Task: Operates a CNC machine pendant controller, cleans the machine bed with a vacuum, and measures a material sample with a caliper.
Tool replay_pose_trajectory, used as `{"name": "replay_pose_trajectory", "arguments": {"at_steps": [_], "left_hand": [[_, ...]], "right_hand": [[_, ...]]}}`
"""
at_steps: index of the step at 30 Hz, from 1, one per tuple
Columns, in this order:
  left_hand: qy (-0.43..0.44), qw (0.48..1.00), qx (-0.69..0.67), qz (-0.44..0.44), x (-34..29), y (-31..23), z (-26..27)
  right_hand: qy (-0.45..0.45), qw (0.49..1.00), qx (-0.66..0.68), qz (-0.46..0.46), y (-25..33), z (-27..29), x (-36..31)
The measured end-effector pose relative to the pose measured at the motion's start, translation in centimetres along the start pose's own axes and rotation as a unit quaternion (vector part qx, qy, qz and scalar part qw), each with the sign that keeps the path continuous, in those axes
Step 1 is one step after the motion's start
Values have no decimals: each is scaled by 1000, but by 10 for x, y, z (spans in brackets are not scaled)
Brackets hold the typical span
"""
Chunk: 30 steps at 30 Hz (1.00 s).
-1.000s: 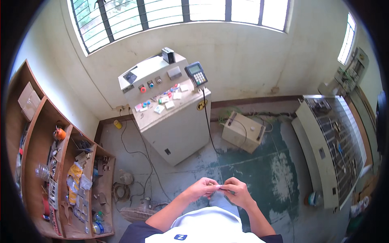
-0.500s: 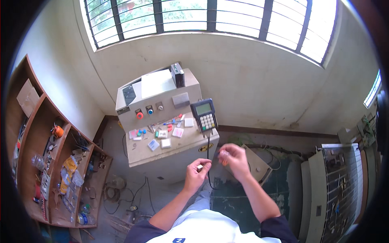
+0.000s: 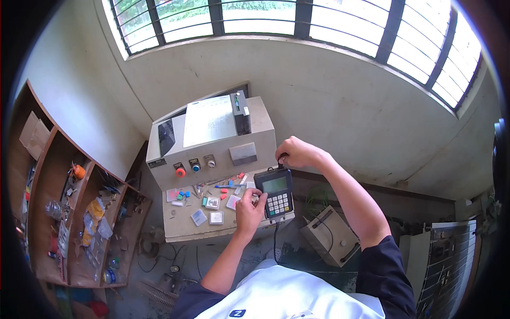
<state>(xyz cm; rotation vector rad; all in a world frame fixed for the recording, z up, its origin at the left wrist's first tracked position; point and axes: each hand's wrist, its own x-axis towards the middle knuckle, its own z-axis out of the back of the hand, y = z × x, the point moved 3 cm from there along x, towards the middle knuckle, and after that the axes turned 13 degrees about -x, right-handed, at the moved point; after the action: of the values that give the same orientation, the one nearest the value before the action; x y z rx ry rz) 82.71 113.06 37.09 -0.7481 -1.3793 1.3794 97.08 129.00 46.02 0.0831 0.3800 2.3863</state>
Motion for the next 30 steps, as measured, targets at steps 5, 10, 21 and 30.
{"name": "replay_pose_trajectory", "arguments": {"at_steps": [5,10,21,30], "left_hand": [[-6,1000,-5,0,2,11,-8],[-32,999,-25,-25,-3,12,-12],[-52,993,-100,33,-13,37,8],[-56,985,-160,3,-49,-14,-27]], "right_hand": [[73,997,-23,27,0,7,10],[55,998,-6,30,-3,0,12],[81,995,-14,64,-4,-8,20],[-279,955,98,10,-19,-17,-46]]}}
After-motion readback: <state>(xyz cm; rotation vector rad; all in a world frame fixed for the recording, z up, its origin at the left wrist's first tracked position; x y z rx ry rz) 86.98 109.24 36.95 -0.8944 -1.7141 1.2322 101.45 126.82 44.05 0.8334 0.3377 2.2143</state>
